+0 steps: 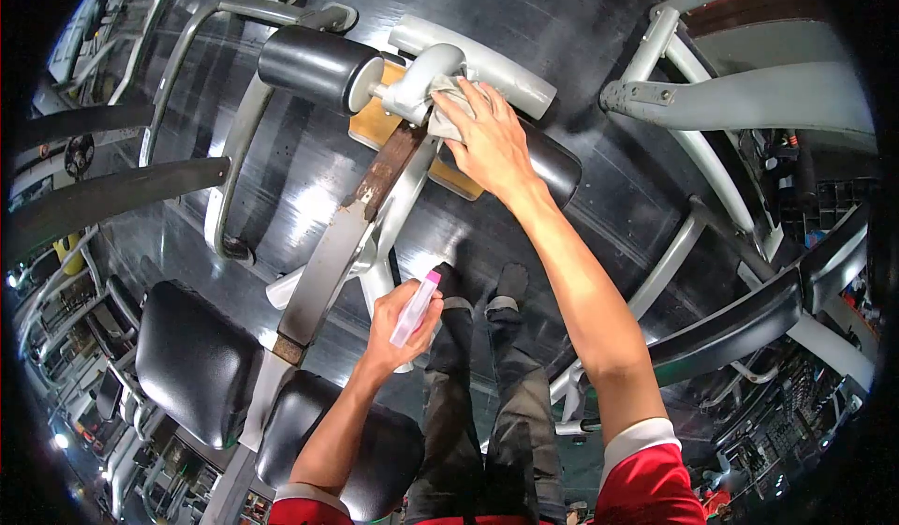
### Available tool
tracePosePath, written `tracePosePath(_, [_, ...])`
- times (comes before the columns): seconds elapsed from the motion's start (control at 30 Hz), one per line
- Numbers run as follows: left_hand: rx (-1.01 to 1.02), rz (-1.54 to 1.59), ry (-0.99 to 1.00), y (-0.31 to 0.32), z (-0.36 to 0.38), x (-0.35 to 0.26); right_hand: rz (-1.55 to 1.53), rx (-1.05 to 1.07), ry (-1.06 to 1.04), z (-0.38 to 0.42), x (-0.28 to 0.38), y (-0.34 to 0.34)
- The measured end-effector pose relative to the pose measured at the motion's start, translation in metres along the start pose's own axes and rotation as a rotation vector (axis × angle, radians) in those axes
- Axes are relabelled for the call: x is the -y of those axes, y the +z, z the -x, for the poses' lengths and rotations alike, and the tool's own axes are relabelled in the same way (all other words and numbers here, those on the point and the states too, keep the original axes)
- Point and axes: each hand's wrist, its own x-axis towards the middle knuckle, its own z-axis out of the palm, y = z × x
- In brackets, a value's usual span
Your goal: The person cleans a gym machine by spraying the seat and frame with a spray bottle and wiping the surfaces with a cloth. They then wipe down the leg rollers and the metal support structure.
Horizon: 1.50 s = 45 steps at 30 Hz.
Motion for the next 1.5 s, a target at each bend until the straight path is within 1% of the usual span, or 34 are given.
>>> tracePosePath(0.13, [-0.022, 0.011, -0.008, 0.001, 0.0, 0.006, -0.011, 0.042, 0.056, 0.022, -0.012, -0.017])
tracePosePath(0.2, [-0.021, 0.043, -0.111, 0.0, 0.001, 0.0, 0.049, 0.058, 0.143, 0.05, -0.029, -0.03])
tracePosePath(0.23, [-0.019, 0.046, -0.113, 0.0, 0.002, -0.003, 0.03, 0.048, 0.172, 0.065, -0.035, -0.04])
tracePosePath(0.3, [-0.019, 0.17, -0.174, -0.001, 0.002, -0.009, 0.013, 0.037, 0.198, 0.089, -0.043, -0.057])
tracePosePath(0.37, [-0.025, 0.212, -0.155, -0.002, 0.004, -0.022, 0.086, 0.055, 0.226, 0.104, -0.049, -0.063])
tracePosePath(0.43, [-0.028, 0.255, -0.1, -0.001, 0.006, -0.033, 0.067, 0.034, 0.247, 0.101, -0.048, -0.063])
tracePosePath(0.5, [-0.021, 0.278, -0.117, 0.0, 0.005, -0.047, 0.046, 0.007, 0.268, 0.094, -0.052, -0.059])
tracePosePath(0.53, [-0.017, 0.302, -0.136, -0.001, 0.005, -0.051, -0.067, -0.011, 0.35, 0.085, -0.06, -0.054])
tracePosePath(0.57, [-0.029, 0.217, -0.056, 0.0, 0.003, -0.047, -0.177, -0.028, 0.43, 0.077, -0.068, -0.05])
tracePosePath(0.6, [-0.029, 0.227, -0.054, 0.002, 0.001, -0.048, -0.168, -0.026, 0.428, 0.069, -0.075, -0.047])
tracePosePath(0.67, [-0.026, 0.232, -0.167, 0.004, -0.008, -0.052, -0.212, -0.006, 0.66, 0.058, -0.082, -0.04])
tracePosePath(0.7, [-0.022, 0.219, -0.15, 0.005, -0.014, -0.049, -0.137, -0.042, 0.637, 0.059, -0.076, -0.037])
tracePosePath(0.73, [-0.021, 0.226, -0.147, 0.007, -0.02, -0.042, -0.157, -0.084, 0.606, 0.064, -0.064, -0.04])
tracePosePath(0.8, [-0.057, 0.218, -0.023, 0.011, -0.03, -0.022, -0.004, -0.227, 0.427, 0.092, -0.053, -0.026])
tracePosePath(0.87, [-0.061, 0.222, -0.001, 0.012, -0.035, -0.012, 0.036, -0.191, 0.324, 0.115, -0.022, -0.031])
tracePosePath(0.93, [-0.064, 0.257, -0.076, 0.012, -0.039, -0.01, 0.161, -0.059, 0.247, 0.144, -0.018, -0.021])
tracePosePath(1.0, [-0.055, 0.305, -0.109, 0.013, -0.04, -0.012, 0.154, -0.094, 0.138, 0.157, -0.017, -0.014])
tracePosePath(1.07, [-0.024, 0.215, 0.004, 0.017, -0.039, -0.002, 0.139, -0.109, 0.156, 0.158, -0.018, -0.014])
tracePosePath(1.13, [-0.01, 0.212, 0.024, 0.017, -0.039, -0.004, 0.124, -0.125, 0.175, 0.147, -0.013, -0.018])
tracePosePath(1.2, [-0.029, 0.268, -0.047, 0.016, -0.039, -0.002, 0.129, -0.084, 0.069, 0.121, -0.011, -0.018])
tracePosePath(1.23, [-0.035, 0.33, -0.122, 0.015, -0.04, -0.007, 0.153, -0.048, 0.037, 0.103, -0.005, -0.018])
tracePosePath(1.27, [-0.032, 0.33, -0.123, 0.015, -0.039, -0.007, 0.13, -0.072, 0.007, 0.082, 0.002, -0.014])
tracePosePath(1.3, [-0.076, 0.331, -0.102, 0.016, -0.04, -0.008, 0.078, -0.049, -0.006, 0.058, 0.012, -0.01])
tracePosePath(1.33, [-0.125, 0.333, -0.075, 0.016, -0.043, -0.008, 0.088, -0.075, -0.066, 0.036, 0.017, 0.0])
tracePosePath(1.4, [-0.102, 0.286, -0.038, 0.011, -0.044, -0.004, 0.139, -0.104, -0.095, -0.001, 0.028, 0.019])
tracePosePath(1.47, [-0.067, 0.238, -0.011, 0.011, -0.043, -0.001, 0.185, -0.113, 0.006, -0.017, 0.033, 0.03])
tracePosePath(1.5, [-0.079, 0.208, 0.026, 0.011, -0.043, -0.001, 0.15, -0.176, 0.008, -0.016, 0.032, 0.029])
